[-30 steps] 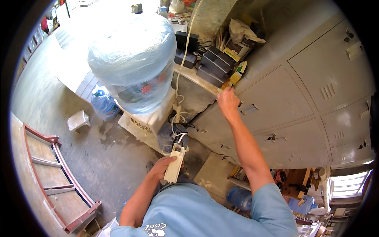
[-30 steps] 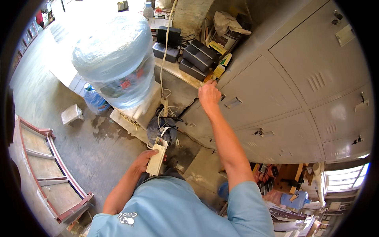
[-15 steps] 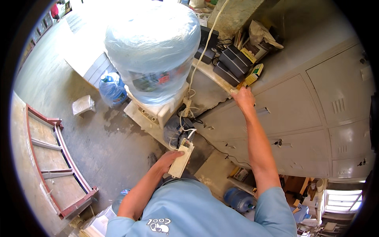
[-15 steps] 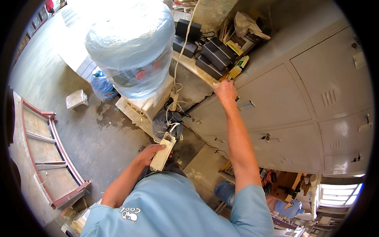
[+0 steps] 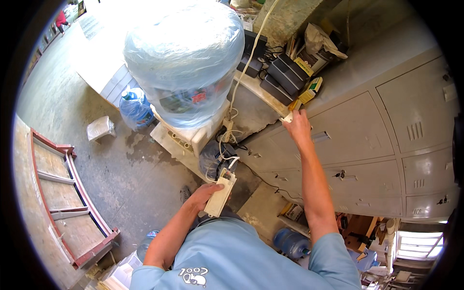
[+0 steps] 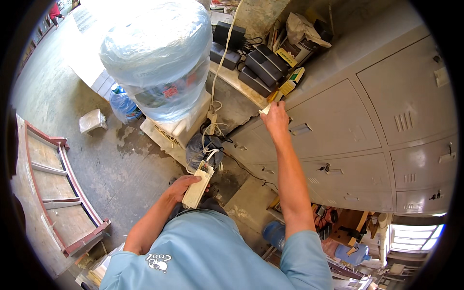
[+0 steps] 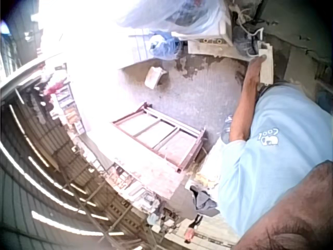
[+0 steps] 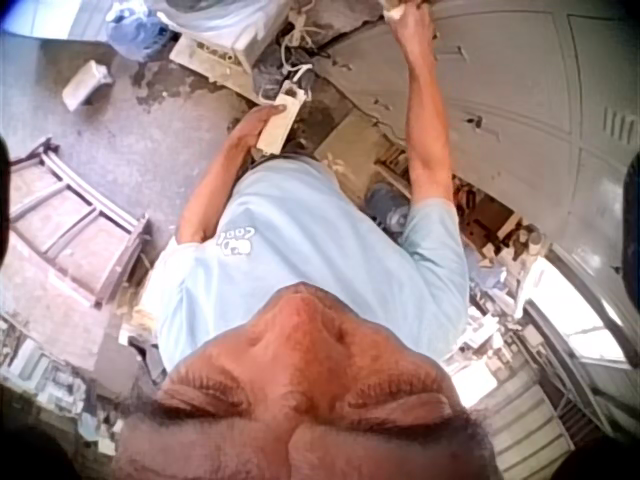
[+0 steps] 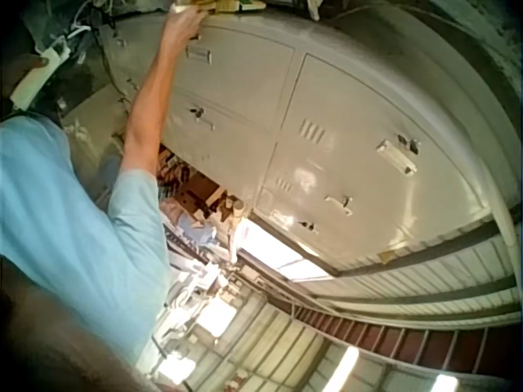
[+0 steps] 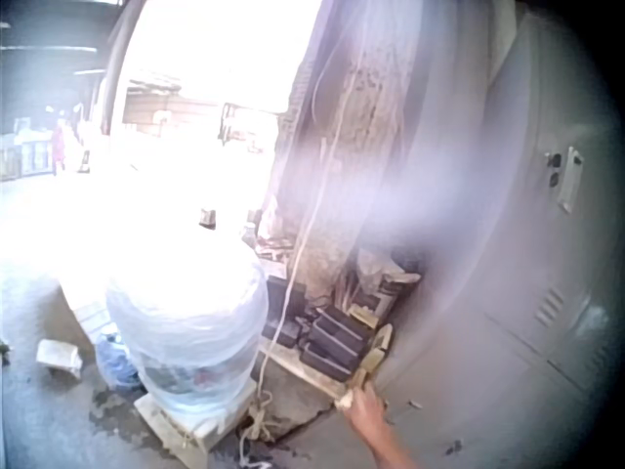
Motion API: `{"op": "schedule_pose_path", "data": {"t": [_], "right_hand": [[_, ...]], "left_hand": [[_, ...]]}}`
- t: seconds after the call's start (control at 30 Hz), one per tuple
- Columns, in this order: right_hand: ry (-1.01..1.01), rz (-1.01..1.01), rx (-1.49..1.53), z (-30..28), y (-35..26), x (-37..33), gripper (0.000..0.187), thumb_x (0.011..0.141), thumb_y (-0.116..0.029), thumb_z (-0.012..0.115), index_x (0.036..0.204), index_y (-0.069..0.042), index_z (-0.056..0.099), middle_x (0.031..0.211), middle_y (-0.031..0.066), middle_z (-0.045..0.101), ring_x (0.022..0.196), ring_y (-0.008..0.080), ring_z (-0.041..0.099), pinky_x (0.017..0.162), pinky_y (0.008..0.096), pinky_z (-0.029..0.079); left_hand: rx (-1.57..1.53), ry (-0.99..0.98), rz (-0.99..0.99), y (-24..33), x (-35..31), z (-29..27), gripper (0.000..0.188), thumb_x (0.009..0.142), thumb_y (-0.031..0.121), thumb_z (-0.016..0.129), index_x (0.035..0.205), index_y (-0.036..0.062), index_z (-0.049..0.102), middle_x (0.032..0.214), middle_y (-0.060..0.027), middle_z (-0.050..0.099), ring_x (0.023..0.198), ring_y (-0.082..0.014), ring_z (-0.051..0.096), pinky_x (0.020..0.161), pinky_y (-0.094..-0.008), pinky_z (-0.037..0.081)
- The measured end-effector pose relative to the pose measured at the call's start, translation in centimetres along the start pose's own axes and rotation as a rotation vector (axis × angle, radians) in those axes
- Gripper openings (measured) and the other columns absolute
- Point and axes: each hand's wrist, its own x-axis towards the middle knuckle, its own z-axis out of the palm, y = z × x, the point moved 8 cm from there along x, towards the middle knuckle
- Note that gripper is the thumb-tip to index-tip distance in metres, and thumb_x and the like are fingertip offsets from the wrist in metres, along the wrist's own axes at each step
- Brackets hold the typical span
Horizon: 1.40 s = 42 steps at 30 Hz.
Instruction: The person uses a screwdriver to open a power strip, adjusts the internal wiring, and then closes the casing. They repeatedly open and close the power strip while handling the cord and wires.
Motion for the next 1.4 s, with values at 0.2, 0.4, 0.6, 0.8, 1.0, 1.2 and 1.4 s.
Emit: {"op": "schedule_pose_path", "data": {"t": [0.2, 0.4, 0.6, 0.8, 1.0, 1.2, 1.4], "right_hand": [[0.062, -0.142, 0.212, 0.0, 0.4, -2.5, 0.057, 0.072, -0.012, 0.075, 0.124, 0.001, 0.056, 0.126, 0.0195, 0.051, 0.105, 0.0353, 0.059, 0.087, 0.0422, 0.050], [-0.121, -0.221, 0.600, 0.0, -1.7, -6.2, 0.055, 0.074, -0.011, 0.073, 0.125, -0.002, 0.056, 0.123, 0.0110, 0.051, 0.097, 0.0228, 0.057, 0.084, 0.0314, 0.049], [-0.354, -0.357, 0.657, 1.0, -5.8, -11.9, 0.056, 0.073, -0.013, 0.073, 0.126, -0.006, 0.056, 0.129, 0.0091, 0.049, 0.104, 0.0246, 0.058, 0.087, 0.0339, 0.050], [-0.513, -0.581, 0.632, 3.2, -10.5, -17.1, 0.056, 0.072, -0.009, 0.072, 0.125, -0.006, 0.054, 0.127, 0.0108, 0.049, 0.114, 0.0314, 0.054, 0.093, 0.0388, 0.047], [-0.524, -0.736, 0.534, 4.2, -12.5, -18.7, 0.055, 0.070, -0.006, 0.074, 0.122, -0.006, 0.056, 0.126, 0.0093, 0.051, 0.115, 0.0302, 0.053, 0.094, 0.0388, 0.047], [-0.503, -0.870, 0.498, 5.1, -13.5, -20.0, 0.053, 0.069, -0.005, 0.073, 0.120, -0.007, 0.057, 0.121, 0.0080, 0.052, 0.110, 0.0299, 0.054, 0.092, 0.0396, 0.048], [-0.506, -0.931, 0.441, 5.2, -14.0, -21.2, 0.051, 0.069, -0.004, 0.072, 0.118, -0.008, 0.058, 0.120, 0.0074, 0.053, 0.106, 0.0301, 0.054, 0.091, 0.0413, 0.047]], "left_hand": [[0.009, -0.009, -0.007, 0.3, 0.4, 0.0, 0.045, 0.091, 0.029, 0.064, 0.120, -0.0042, 0.058, 0.107, -0.0157, 0.067, 0.092, -0.0256, 0.068, 0.076, -0.0349, 0.057], [0.052, -0.043, -0.016, 1.0, 0.3, 0.2, 0.046, 0.090, 0.028, 0.064, 0.122, -0.0042, 0.056, 0.109, -0.0162, 0.066, 0.094, -0.0262, 0.068, 0.081, -0.0356, 0.056], [0.127, -0.149, -0.006, 2.6, -0.6, 1.5, 0.044, 0.091, 0.029, 0.064, 0.118, -0.0045, 0.058, 0.106, -0.0132, 0.066, 0.094, -0.0207, 0.066, 0.085, -0.0315, 0.052], [0.220, -0.163, -0.113, 1.8, -1.2, 0.6, 0.046, 0.090, 0.028, 0.064, 0.123, -0.0030, 0.055, 0.109, -0.0132, 0.066, 0.093, -0.0214, 0.067, 0.082, -0.0327, 0.055], [0.300, -0.147, -0.177, 1.1, -1.3, 0.0, 0.046, 0.090, 0.029, 0.065, 0.121, -0.0028, 0.056, 0.106, -0.0131, 0.067, 0.090, -0.0206, 0.068, 0.081, -0.0323, 0.056], [0.359, -0.125, -0.201, 0.6, -1.5, -0.1, 0.045, 0.089, 0.029, 0.066, 0.119, -0.0031, 0.057, 0.102, -0.0128, 0.067, 0.088, -0.0194, 0.068, 0.078, -0.0316, 0.056], [0.368, -0.091, -0.205, 0.2, -1.8, -0.1, 0.044, 0.088, 0.029, 0.067, 0.118, -0.0021, 0.058, 0.098, -0.0103, 0.068, 0.082, -0.0170, 0.067, 0.072, -0.0300, 0.055]]}}
